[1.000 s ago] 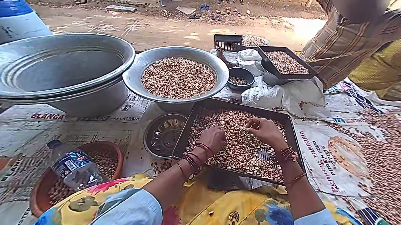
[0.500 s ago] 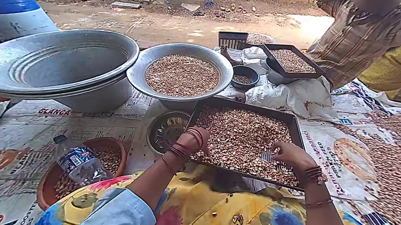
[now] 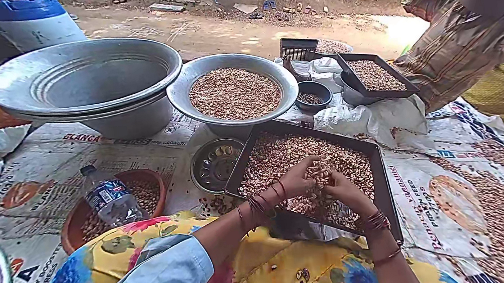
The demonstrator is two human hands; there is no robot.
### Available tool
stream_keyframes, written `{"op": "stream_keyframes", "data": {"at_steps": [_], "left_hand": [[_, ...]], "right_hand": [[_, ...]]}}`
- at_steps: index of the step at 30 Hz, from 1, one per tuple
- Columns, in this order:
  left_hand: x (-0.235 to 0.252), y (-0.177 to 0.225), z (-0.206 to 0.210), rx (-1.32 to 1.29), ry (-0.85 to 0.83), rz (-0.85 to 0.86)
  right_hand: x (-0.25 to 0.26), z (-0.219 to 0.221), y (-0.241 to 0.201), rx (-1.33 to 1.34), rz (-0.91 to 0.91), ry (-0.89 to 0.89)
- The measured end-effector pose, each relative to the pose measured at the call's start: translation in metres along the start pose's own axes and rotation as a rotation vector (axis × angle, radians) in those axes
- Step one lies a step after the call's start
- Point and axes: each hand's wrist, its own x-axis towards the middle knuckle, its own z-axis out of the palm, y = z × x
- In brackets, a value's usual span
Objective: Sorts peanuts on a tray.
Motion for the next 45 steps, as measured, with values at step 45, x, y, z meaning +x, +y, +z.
{"op": "stream_keyframes", "data": {"at_steps": [45], "left_hand": [[-0.002, -0.026, -0.092, 0.357, 0.027, -0.289]], "right_hand": [[0.001, -0.008, -0.044, 0.039, -0.299, -0.226]]}}
